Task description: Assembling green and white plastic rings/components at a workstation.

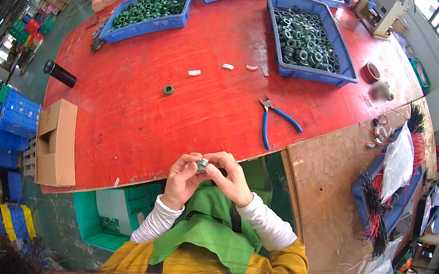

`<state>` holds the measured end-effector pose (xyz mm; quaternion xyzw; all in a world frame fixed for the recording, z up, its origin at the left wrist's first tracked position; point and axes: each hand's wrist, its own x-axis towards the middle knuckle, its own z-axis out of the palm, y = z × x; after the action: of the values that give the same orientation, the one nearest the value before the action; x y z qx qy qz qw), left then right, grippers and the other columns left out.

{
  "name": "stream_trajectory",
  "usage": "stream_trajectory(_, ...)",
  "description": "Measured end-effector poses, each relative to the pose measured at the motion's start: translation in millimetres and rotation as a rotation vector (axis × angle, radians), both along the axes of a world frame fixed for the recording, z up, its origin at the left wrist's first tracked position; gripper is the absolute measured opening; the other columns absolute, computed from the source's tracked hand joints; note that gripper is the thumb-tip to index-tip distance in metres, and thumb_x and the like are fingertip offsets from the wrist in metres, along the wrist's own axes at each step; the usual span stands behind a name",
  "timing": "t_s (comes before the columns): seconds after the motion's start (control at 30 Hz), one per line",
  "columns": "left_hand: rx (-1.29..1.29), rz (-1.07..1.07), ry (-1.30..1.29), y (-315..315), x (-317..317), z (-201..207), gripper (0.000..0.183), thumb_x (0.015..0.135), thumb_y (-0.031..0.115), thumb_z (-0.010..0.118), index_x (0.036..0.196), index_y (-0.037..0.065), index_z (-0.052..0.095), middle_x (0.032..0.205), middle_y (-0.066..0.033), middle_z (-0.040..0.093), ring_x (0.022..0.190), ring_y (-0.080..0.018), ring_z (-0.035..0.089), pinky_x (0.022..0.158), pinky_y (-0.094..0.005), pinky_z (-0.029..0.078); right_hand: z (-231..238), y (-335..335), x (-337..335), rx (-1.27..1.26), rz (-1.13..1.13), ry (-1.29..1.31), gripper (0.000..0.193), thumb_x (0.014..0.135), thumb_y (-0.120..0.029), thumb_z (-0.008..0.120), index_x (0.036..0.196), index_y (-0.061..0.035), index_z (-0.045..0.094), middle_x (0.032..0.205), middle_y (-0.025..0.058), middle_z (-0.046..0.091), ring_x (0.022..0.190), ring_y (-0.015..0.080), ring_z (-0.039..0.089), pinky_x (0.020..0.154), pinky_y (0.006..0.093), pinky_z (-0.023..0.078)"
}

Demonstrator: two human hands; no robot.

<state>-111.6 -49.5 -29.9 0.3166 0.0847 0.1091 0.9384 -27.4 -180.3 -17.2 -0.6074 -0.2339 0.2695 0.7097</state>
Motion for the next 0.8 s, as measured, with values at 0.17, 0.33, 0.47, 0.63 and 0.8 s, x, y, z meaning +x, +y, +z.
stream_trajectory(0.17,-0.029,-0.020,0.005,1,-2,-9,0.016,0.093,0.011,0.055,0.107,0.006,0.059,0.112,-0.0070,0.059,0.098,-0.0216,0.062,0.086,-0.0420,0.055,-7,0,0,-0.047,-0.035,-0.306,0.018,0.089,-0.016,0.058,0.089,0.0021,0.060,0.093,0.0099,0.057,0.087,0.0215,0.052,0.076,0.0321,0.042)
stream_trajectory(0.33,0.009,-0.107,0.022,9,1,1,0.018,0.093,0.012,0.055,0.109,0.004,0.057,0.107,-0.0088,0.061,0.098,-0.0211,0.062,0.086,-0.0423,0.055,-2,-3,7,-0.023,0.030,-0.307,0.019,0.088,-0.017,0.061,0.086,0.0020,0.060,0.090,0.0102,0.058,0.085,0.0215,0.052,0.076,0.0324,0.041)
stream_trajectory(0.47,0.076,-0.102,0.044,12,2,3,0.018,0.093,0.012,0.055,0.108,0.002,0.056,0.101,-0.0097,0.063,0.096,-0.0213,0.062,0.086,-0.0426,0.054,4,-4,15,-0.038,0.069,-0.358,0.015,0.084,-0.013,0.065,0.086,0.0012,0.061,0.087,0.0102,0.059,0.081,0.0211,0.054,0.073,0.0326,0.043)
stream_trajectory(0.63,0.138,-0.002,0.053,10,1,5,0.017,0.093,0.011,0.056,0.106,0.002,0.056,0.097,-0.0092,0.063,0.094,-0.0213,0.063,0.087,-0.0415,0.054,24,-10,14,-0.184,-0.181,-0.675,0.011,0.079,-0.007,0.070,0.081,-0.0001,0.061,0.083,0.0097,0.061,0.078,0.0219,0.060,0.067,0.0302,0.048)
stream_trajectory(0.8,0.494,0.176,-0.001,6,3,5,0.015,0.091,0.007,0.058,0.104,0.001,0.056,0.096,-0.0086,0.063,0.094,-0.0209,0.063,0.083,-0.0373,0.053,1,-3,-6,0.139,0.025,0.281,0.020,0.091,-0.006,0.059,0.101,-0.0015,0.042,0.093,0.0078,0.060,0.083,0.0128,0.062,0.072,0.0254,0.052)
